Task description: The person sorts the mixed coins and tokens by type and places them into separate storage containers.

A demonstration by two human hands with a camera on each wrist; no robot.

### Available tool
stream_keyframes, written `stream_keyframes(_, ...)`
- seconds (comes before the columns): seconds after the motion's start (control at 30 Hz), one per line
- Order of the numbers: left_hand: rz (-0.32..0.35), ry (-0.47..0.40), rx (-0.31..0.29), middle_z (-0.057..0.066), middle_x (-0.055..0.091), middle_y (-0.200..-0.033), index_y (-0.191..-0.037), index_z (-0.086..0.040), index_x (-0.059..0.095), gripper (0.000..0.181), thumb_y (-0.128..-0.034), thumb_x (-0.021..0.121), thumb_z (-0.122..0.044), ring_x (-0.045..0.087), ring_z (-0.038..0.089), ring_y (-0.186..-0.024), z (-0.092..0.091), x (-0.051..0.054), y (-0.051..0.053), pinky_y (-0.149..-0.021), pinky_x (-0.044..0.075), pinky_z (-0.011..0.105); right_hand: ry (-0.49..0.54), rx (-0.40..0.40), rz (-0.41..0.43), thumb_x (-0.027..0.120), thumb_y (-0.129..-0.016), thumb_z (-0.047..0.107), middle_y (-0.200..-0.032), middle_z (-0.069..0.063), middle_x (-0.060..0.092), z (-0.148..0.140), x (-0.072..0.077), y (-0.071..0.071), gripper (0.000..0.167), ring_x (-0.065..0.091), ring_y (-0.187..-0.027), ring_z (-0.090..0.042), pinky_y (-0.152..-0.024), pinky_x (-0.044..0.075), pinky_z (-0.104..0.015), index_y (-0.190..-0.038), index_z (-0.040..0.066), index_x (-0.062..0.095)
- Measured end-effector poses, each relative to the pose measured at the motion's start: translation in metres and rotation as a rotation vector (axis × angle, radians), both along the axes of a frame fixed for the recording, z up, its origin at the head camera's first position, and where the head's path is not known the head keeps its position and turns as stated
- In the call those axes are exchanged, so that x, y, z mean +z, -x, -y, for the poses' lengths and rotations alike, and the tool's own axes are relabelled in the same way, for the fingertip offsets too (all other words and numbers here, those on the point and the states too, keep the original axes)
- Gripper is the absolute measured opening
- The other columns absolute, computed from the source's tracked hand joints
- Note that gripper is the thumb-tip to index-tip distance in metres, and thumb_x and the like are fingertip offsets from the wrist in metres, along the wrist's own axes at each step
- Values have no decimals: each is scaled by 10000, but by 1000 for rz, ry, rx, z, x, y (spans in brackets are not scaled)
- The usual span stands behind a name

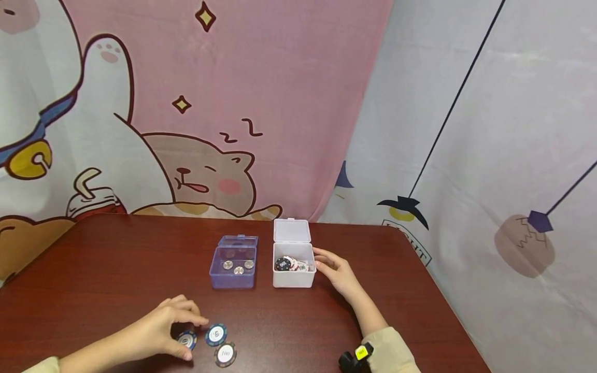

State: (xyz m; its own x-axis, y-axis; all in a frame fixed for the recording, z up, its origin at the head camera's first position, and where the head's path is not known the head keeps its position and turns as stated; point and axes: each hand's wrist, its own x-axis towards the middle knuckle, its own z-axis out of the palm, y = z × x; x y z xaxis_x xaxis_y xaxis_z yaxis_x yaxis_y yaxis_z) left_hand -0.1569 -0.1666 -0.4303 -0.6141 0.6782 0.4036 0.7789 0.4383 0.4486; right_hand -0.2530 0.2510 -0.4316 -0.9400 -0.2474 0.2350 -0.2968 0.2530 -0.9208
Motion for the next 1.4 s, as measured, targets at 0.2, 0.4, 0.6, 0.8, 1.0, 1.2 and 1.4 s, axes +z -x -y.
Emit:
stream_keyframes(0.2,13,52,-38,-197,574,-977,-1067,-190,742,568,-612,793,-526,442,9,-888,12,-7,3,-742,370,315,1,-18,-13,613,-938,120,-1197,-226,610,-9,-23,14,415,552,-1135,-333,-886,436,-259,-1333,14,544)
stream_keyframes(0.4,44,55,-69,-201,536,-995,-1094,-179,738,605,-605,798,-531,426,0,-891,22,-10,6,-748,376,289,-1,-20,-15,619,-934,126,-1190,-208,618,-10,-24,14,411,555,-1133,-326,-890,437,-266,-1331,41,556)
stream_keyframes(0.6,64,40,-107,-192,524,-993,-1079,-181,745,553,-617,819,-477,418,9,-893,24,-11,8,-745,412,239,3,-32,-4,625,-930,131,-1191,-202,620,-8,-23,14,417,565,-1120,-283,-886,439,-267,-1330,34,556)
stream_keyframes(0.8,74,6,-124,-171,539,-975,-1019,-186,757,476,-618,833,-431,433,15,-883,23,-13,9,-736,425,226,-1,-25,-11,627,-933,156,-1197,-203,617,-9,-24,15,422,558,-1132,-298,-891,432,-256,-1331,34,555)
stream_keyframes(1.0,90,-5,-129,-169,551,-971,-1004,-208,743,445,-625,825,-425,440,29,-892,23,-14,9,-751,424,246,-4,-20,-22,618,-938,138,-1199,-208,614,-9,-24,15,419,546,-1144,-332,-894,426,-249,-1339,37,549)
stream_keyframes(1.2,126,23,-100,-185,555,-995,-1008,-236,729,432,-647,799,-464,445,29,-917,24,-13,7,-769,441,250,-5,-29,-7,622,-935,138,-1190,-199,621,-9,-24,14,412,553,-1135,-319,-893,429,-249,-1332,49,559)
stream_keyframes(1.4,68,-20,-118,-173,583,-970,-977,-235,709,392,-647,836,-403,457,36,-899,22,-13,9,-743,439,235,2,-26,-10,622,-933,130,-1190,-207,618,-9,-22,13,409,549,-1137,-336,-891,430,-253,-1329,47,561)
